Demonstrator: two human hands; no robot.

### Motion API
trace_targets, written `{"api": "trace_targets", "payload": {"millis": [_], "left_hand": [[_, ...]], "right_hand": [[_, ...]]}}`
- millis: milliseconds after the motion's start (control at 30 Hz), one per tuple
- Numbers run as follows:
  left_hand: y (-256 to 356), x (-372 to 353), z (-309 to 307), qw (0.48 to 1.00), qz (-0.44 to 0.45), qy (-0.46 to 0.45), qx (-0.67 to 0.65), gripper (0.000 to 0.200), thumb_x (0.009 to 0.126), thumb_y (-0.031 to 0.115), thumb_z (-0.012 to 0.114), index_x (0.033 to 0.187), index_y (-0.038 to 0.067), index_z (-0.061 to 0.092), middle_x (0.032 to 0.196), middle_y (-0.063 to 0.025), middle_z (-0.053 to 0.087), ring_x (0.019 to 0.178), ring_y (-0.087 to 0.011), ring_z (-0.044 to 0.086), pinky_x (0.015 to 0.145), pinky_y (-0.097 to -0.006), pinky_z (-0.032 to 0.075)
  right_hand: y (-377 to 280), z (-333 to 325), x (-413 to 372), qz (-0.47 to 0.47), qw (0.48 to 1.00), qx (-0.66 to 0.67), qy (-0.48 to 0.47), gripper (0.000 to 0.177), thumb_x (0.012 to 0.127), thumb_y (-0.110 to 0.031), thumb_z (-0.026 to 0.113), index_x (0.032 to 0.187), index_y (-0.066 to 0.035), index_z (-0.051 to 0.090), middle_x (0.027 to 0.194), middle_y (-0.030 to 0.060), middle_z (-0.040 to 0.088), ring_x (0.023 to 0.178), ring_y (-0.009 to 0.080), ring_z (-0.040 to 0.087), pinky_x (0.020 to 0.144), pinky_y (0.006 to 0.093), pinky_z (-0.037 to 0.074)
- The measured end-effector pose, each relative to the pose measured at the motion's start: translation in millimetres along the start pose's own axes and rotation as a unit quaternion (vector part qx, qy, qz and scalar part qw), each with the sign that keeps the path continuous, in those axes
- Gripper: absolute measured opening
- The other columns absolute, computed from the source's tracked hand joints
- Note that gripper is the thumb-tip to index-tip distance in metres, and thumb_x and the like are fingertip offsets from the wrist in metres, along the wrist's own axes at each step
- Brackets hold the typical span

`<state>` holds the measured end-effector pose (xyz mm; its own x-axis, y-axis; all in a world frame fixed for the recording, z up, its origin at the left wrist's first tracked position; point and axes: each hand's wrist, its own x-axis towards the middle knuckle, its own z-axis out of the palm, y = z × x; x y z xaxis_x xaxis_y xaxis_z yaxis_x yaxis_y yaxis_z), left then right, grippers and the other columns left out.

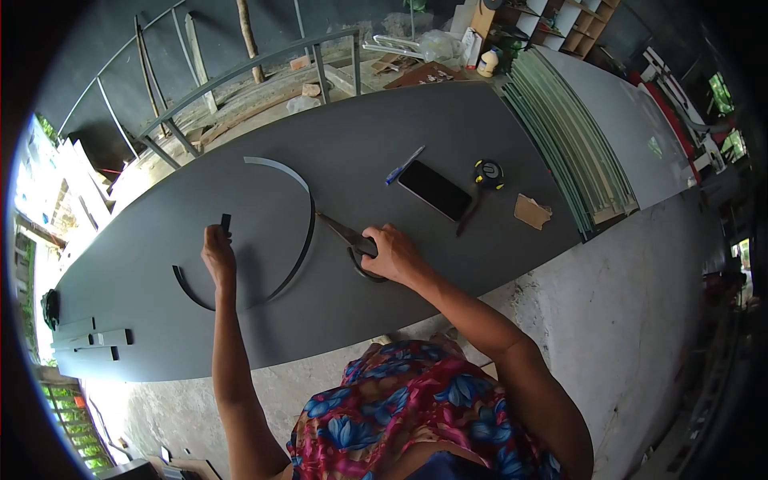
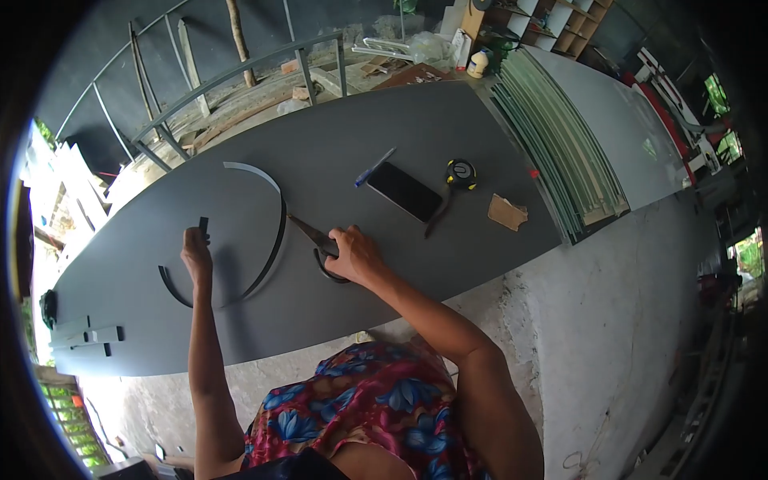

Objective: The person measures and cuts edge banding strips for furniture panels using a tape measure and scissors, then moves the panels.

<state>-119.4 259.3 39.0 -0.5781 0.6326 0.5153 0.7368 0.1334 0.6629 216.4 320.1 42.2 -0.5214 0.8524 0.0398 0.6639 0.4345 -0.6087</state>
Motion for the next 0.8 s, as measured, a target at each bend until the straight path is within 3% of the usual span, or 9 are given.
{"api": "trace_targets", "payload": {"millis": [33,133,333,467,533,633,767,800], "left_hand": [[12,1,-5,0.999,-0.028,-0.006,-0.021,0.017,0.087,0.017,0.040,0.082,0.003,0.049,0.063,-0.0096,0.056,0.052,-0.0177,0.054,0.051,-0.0304,0.043],[43,4,-13,0.997,-0.065,-0.042,-0.026,0.019,0.087,0.018,0.043,0.080,0.003,0.051,0.059,-0.0056,0.052,0.049,-0.0116,0.046,0.048,-0.0263,0.039],[124,-7,3,0.972,0.011,-0.197,-0.131,0.013,0.079,0.012,0.056,0.083,-0.001,0.055,0.058,-0.0011,0.047,0.053,-0.0054,0.039,0.047,-0.0223,0.033],[152,-36,30,0.920,0.013,-0.350,-0.178,0.018,0.075,0.010,0.062,0.087,-0.003,0.058,0.068,-0.0058,0.057,0.061,-0.0102,0.051,0.056,-0.0244,0.041],[158,-42,35,0.874,0.059,-0.467,-0.121,0.019,0.075,0.010,0.061,0.090,-0.001,0.058,0.072,-0.0051,0.058,0.064,-0.0111,0.052,0.059,-0.0244,0.042],[180,-46,34,0.786,0.115,-0.604,-0.065,0.023,0.073,0.011,0.062,0.093,0.002,0.059,0.073,-0.0045,0.059,0.063,-0.0123,0.053,0.059,-0.0244,0.042],[209,-51,46,0.661,0.154,-0.731,-0.069,0.026,0.071,0.014,0.065,0.094,0.003,0.060,0.069,-0.0042,0.058,0.060,-0.0123,0.052,0.054,-0.0234,0.041],[214,-50,53,0.629,0.142,-0.762,-0.065,0.026,0.071,0.014,0.065,0.095,0.003,0.060,0.068,-0.0044,0.058,0.060,-0.0121,0.052,0.053,-0.0233,0.041]], "right_hand": [[2,-8,-4,0.003,1.000,0.009,-0.003,0.042,0.066,-0.019,0.061,0.103,-0.002,0.051,0.091,0.0186,0.052,0.083,0.0321,0.056,0.073,0.0375,0.047],[0,-42,-17,0.018,0.999,0.023,-0.018,0.043,0.066,-0.018,0.060,0.105,-0.002,0.051,0.094,0.0189,0.051,0.085,0.0326,0.056,0.075,0.0379,0.047],[-2,-108,-48,0.043,0.997,-0.053,-0.031,0.044,0.065,-0.014,0.061,0.106,-0.004,0.050,0.099,0.0169,0.048,0.088,0.0318,0.055,0.076,0.0375,0.047],[5,-135,-69,0.070,0.997,-0.035,0.002,0.046,0.065,-0.013,0.064,0.108,-0.008,0.050,0.097,0.0136,0.049,0.090,0.0287,0.053,0.077,0.0364,0.045],[14,-144,-82,0.064,0.997,0.005,0.032,0.048,0.065,-0.012,0.065,0.109,-0.008,0.049,0.097,0.0142,0.049,0.091,0.0284,0.053,0.077,0.0360,0.044],[26,-156,-103,0.097,0.994,0.041,0.023,0.046,0.066,-0.009,0.067,0.109,-0.006,0.051,0.087,0.0132,0.054,0.080,0.0228,0.056,0.070,0.0324,0.045],[50,-157,-134,0.147,0.981,0.124,0.012,0.043,0.067,-0.004,0.066,0.107,-0.004,0.053,0.079,0.0078,0.054,0.062,0.0123,0.054,0.056,0.0256,0.044],[51,-160,-141,0.166,0.977,0.133,0.010,0.043,0.066,-0.006,0.066,0.107,-0.004,0.053,0.080,0.0088,0.055,0.063,0.0135,0.055,0.057,0.0264,0.045]]}}
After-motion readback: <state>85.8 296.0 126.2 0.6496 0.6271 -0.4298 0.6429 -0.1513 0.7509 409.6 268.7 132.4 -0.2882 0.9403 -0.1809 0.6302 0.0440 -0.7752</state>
